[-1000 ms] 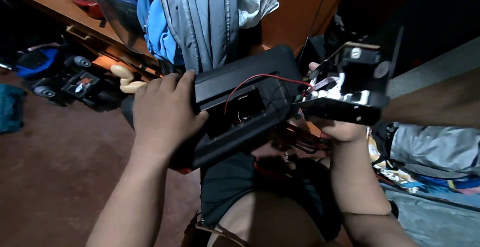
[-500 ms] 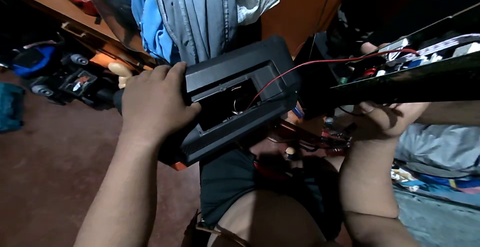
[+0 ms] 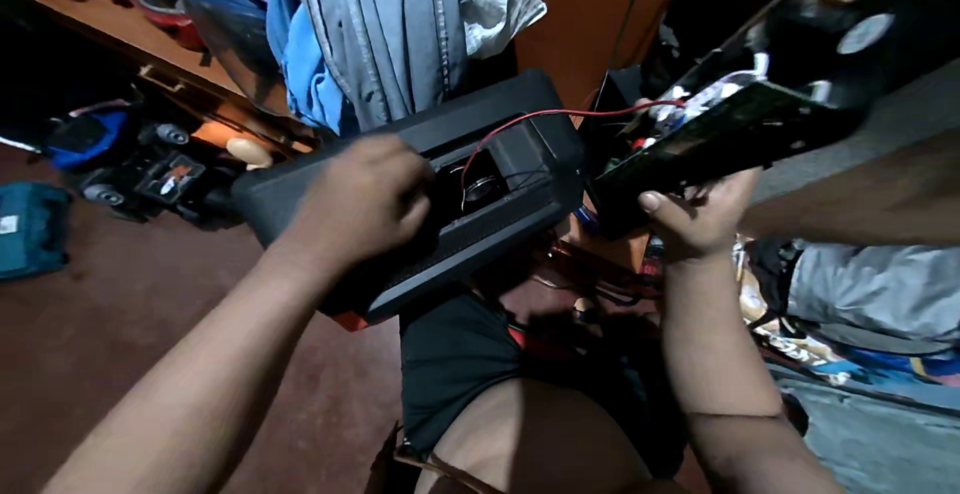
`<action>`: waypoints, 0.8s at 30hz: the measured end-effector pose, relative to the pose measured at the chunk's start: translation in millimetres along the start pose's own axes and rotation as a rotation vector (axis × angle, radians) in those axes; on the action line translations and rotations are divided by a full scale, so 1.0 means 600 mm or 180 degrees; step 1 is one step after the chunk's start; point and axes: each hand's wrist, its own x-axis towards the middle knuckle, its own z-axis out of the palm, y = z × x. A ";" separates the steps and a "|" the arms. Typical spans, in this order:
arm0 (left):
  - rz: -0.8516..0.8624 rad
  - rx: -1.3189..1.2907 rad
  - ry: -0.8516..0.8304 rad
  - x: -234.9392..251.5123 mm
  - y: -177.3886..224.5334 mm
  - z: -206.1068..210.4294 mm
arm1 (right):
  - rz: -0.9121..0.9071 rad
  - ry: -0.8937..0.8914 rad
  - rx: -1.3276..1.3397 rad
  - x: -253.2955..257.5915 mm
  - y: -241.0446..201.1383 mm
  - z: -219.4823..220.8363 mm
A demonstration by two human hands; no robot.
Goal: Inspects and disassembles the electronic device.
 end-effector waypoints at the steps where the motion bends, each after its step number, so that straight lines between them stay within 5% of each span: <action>1: -0.0035 -0.0095 -0.0514 0.009 0.007 0.010 | -0.0054 -0.0077 -0.0002 0.005 0.005 0.011; 5: -0.0704 -0.0075 -0.2699 0.073 0.019 0.040 | -0.0223 -0.0262 0.0127 0.030 0.027 0.070; 9: -0.0829 -0.0150 -0.3638 0.116 0.014 0.043 | 0.0191 -0.0270 0.0927 0.045 0.049 0.130; 17: -0.0894 -0.0021 -0.3730 0.116 -0.031 0.109 | 0.0344 -0.0213 0.1713 0.028 0.077 0.149; 24: -0.1114 0.0738 -0.3749 0.124 -0.010 0.121 | 0.0243 -0.0362 0.1504 0.036 0.086 0.144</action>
